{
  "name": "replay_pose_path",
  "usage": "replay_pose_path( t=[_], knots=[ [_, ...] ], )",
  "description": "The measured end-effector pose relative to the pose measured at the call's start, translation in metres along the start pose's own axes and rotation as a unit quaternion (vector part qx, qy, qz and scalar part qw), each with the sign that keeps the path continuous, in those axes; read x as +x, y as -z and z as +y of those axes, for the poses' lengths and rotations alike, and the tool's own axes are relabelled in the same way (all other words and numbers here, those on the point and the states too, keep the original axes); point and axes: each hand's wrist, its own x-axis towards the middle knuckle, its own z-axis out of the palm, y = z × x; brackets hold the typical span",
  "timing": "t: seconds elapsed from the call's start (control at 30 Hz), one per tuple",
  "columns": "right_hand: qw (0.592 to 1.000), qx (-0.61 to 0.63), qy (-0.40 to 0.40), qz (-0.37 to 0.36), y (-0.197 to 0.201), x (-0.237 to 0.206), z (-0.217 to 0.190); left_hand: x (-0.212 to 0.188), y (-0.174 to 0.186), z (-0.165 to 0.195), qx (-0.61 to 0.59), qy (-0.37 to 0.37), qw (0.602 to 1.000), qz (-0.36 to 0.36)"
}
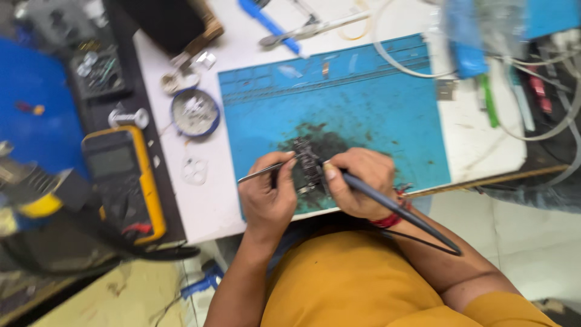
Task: The person solders a phone motherboard held on a blue silicone mat, steadying the board with a blade or tweezer in the left hand while applying a soldering iron to the board with the right hand. They reposition the board and continue soldering different points, occasionally dipping the tool in a small container on the bench.
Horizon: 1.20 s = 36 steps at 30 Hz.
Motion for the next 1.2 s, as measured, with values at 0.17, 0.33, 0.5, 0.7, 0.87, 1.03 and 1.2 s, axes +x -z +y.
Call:
replay_pose_path(
  t=[0.17,0.33,0.5,0.7,0.87,1.03,1.2],
  knots=[
    [1.000,-0.008,0.016,0.014,0.008,0.004,-0.004,-0.006,-0.003,-0.001,-0.055,0.006,0.998,0.011],
    [0.998,-0.056,0.024,-0.013,0.020,0.007,-0.015,-0.028,0.006,0.006,-0.005,-0.001,0.999,0.039],
    [0.995,-0.084,0.001,-0.062,0.025,0.009,-0.021,-0.045,0.018,0.005,0.044,-0.020,0.999,0.025],
    [0.992,-0.085,0.034,-0.084,0.023,0.004,-0.013,-0.048,0.020,-0.003,0.002,0.046,0.998,0.037],
    [0.987,-0.076,0.070,-0.121,0.027,0.008,0.001,-0.039,0.017,-0.001,-0.036,-0.020,0.997,0.067],
    [0.992,-0.071,0.085,-0.067,0.029,0.011,0.003,-0.030,0.012,-0.002,0.110,0.055,0.991,0.061],
    [0.998,-0.015,0.059,-0.010,0.029,0.006,0.007,-0.027,0.004,-0.016,-0.050,0.030,0.994,0.090]
  ],
)
